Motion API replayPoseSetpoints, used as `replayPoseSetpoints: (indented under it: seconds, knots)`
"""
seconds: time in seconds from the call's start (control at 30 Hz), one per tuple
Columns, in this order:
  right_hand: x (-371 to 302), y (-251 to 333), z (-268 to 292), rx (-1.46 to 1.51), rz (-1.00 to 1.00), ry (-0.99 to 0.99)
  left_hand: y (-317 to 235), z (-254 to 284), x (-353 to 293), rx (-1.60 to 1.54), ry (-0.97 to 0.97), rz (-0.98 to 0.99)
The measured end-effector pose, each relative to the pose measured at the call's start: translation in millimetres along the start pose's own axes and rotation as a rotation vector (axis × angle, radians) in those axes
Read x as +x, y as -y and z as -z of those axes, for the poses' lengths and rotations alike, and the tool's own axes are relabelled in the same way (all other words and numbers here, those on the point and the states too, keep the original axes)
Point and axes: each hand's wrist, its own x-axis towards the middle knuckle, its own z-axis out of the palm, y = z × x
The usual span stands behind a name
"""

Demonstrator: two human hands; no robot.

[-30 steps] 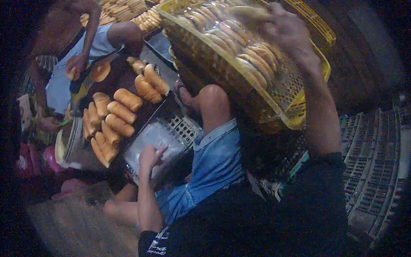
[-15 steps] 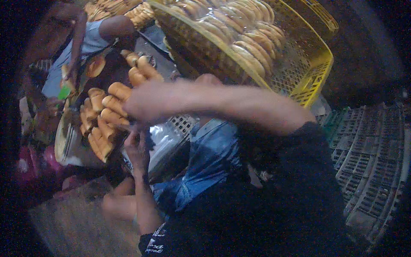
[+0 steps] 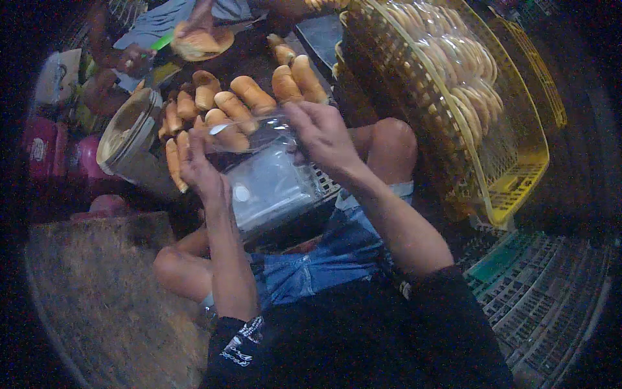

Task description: The person repeatedly picks up small bread rolls, places them into clear plastic bags, and arranges the packaged rolls into a yellow plastic crate. The person works continuously, handling each roll individually and stacking the finished packages.

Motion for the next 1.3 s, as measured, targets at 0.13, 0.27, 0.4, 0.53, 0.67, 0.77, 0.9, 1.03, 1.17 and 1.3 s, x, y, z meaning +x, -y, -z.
replayPoseSetpoints:
  seconds: [0.13,0.27,0.4,0.53,0.67,0.77,0.9,1.03,1.17,1.3]
  knots:
    - [77.2,-62.2,-48.0,-0.450,0.278,-0.136,-12.3,42.6,34.1,0.061,-0.442,-0.006]
    - [127.3,-102.4,-77.6,-0.888,0.310,-0.223,-10.6,77.7,30.8,0.038,-0.407,0.059]
    - [110.6,-69.3,-30.8,-0.438,0.120,-0.192,2.5,77.7,35.0,0.096,-0.245,-0.023]
    - [40.6,-3.7,69.0,0.126,-0.208,-0.036,4.3,57.1,49.8,0.231,-0.056,-0.085]
    - [20.8,34.1,103.5,0.288,-0.070,-0.010,-5.8,25.7,41.0,0.338,0.059,-0.114]
    - [37.6,35.3,74.3,0.196,-0.002,0.076,-15.4,0.2,18.5,0.258,0.149,-0.031]
    - [47.4,24.2,23.2,0.339,0.050,0.116,-16.4,-16.4,-15.3,-0.145,0.329,0.101]
    - [33.4,24.8,-1.8,0.111,0.037,-0.040,-17.1,-3.7,-25.6,-0.363,0.337,0.235]
    - [19.8,35.6,-12.4,0.007,0.192,-0.012,-21.7,2.1,-21.6,-0.364,0.249,0.200]
    - [16.8,42.6,-16.2,0.177,0.040,-0.248,-31.5,-19.0,-30.7,-0.261,0.168,0.099]
